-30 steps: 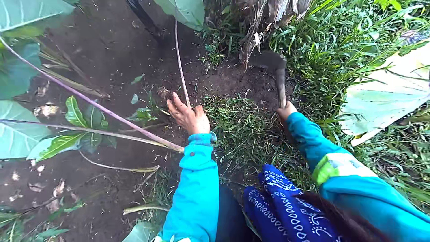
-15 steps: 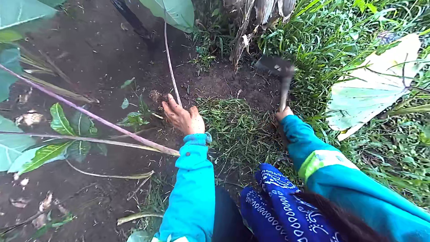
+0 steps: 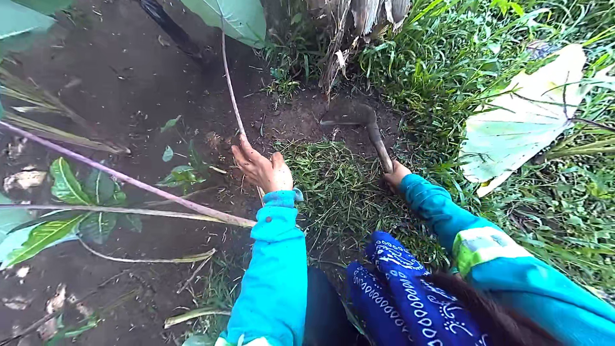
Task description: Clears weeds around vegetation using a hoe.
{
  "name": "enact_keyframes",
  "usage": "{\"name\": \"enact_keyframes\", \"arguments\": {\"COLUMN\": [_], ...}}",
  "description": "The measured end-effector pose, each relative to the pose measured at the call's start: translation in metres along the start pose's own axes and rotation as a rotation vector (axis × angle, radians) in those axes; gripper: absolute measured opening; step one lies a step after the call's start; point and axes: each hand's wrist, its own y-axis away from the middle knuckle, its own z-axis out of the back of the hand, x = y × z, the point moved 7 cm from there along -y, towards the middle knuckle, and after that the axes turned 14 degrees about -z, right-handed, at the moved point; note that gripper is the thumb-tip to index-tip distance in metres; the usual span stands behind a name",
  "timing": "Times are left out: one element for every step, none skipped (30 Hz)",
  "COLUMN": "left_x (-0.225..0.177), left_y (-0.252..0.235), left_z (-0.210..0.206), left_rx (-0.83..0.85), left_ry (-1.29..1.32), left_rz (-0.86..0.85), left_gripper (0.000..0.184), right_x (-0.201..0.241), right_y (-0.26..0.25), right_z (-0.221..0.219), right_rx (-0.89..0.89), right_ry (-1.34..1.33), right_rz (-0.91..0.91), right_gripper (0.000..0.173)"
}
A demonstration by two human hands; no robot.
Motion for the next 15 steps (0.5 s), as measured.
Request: {"name": "enact_keyframes", "arguments": {"left_x": [0.001,0.001,0.001,0.001,0.001,0.000,0.000,0.002,0.006,0.009,0.013,0.017,0.022,0.026,0.028], "left_y": [-0.002,-0.003,-0.004,-0.004,-0.004,-0.003,-0.002,-0.002,-0.002,-0.001,0.000,0.001,0.001,-0.002,-0.003], "left_z": [-0.001,0.000,0.002,0.004,0.006,0.007,0.009,0.013,0.018,0.023,0.030,0.036,0.039,0.040,0.040], "left_rx": [-0.023,-0.043,-0.055,-0.061,-0.063,-0.059,-0.061,-0.066,-0.074,-0.080,-0.084,-0.083,-0.092,-0.118,-0.136], "left_ry": [0.022,0.038,0.044,0.044,0.038,0.035,0.036,0.039,0.045,0.044,0.026,0.006,0.002,0.014,0.025], "left_rz": [-0.014,-0.024,-0.031,-0.032,-0.029,-0.023,-0.017,-0.009,0.005,0.018,0.032,0.053,0.059,0.046,0.038], "left_gripper": [0.079,0.079,0.079,0.078,0.078,0.077,0.077,0.077,0.077,0.078,0.078,0.077,0.077,0.077,0.077], "right_x": [0.019,0.043,0.069,0.095,0.119,0.138,0.151,0.155,0.148,0.130,0.110,0.090,0.072,0.064,0.065], "right_y": [0.016,0.025,0.029,0.029,0.030,0.027,0.024,0.015,0.001,-0.014,-0.023,-0.028,-0.023,-0.008,0.009], "right_z": [0.003,0.002,-0.005,-0.015,-0.026,-0.039,-0.051,-0.062,-0.072,-0.072,-0.062,-0.044,-0.023,-0.003,0.012], "right_rx": [0.022,0.028,0.033,0.043,0.061,0.065,0.067,0.051,0.026,0.000,-0.028,-0.058,-0.065,-0.055,-0.048], "right_ry": [-0.058,-0.119,-0.172,-0.197,-0.186,-0.126,-0.026,0.099,0.222,0.348,0.460,0.554,0.622,0.661,0.664], "right_rz": [-0.010,0.004,0.032,0.063,0.087,0.113,0.142,0.182,0.234,0.288,0.341,0.391,0.414,0.407,0.401], "right_gripper": [0.058,0.057,0.055,0.054,0.054,0.055,0.057,0.059,0.061,0.061,0.063,0.063,0.062,0.062,0.058]}}
